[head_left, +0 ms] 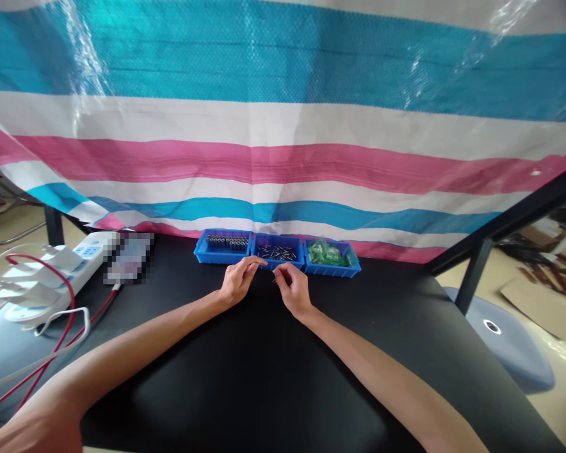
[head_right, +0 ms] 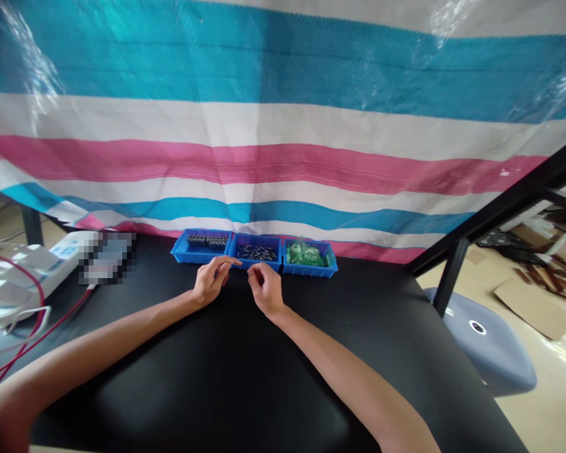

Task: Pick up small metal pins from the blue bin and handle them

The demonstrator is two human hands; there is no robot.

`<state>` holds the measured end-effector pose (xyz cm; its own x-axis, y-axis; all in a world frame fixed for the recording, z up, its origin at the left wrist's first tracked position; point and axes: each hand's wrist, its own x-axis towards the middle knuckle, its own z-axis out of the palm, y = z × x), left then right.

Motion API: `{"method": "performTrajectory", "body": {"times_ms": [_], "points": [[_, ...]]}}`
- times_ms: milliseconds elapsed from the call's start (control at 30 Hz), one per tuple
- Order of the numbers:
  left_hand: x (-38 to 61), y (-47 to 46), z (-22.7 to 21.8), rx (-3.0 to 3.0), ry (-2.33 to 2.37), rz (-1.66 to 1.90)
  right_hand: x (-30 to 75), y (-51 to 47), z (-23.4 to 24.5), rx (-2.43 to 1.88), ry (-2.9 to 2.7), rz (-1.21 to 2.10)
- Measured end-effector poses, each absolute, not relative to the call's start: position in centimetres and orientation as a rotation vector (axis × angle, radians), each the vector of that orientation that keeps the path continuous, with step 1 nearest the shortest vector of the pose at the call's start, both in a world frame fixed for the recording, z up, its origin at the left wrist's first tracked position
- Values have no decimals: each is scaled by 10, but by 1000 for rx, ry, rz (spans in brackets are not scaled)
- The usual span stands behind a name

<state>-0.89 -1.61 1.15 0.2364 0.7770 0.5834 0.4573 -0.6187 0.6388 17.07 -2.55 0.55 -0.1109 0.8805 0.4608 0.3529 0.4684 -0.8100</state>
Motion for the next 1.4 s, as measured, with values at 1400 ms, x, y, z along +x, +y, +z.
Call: {"method": "performTrajectory", "body": {"times_ms": [1400], "points": [[-7,-6,-3,2319,1138,1348,169,-27,9,-948,-1781,581]]}}
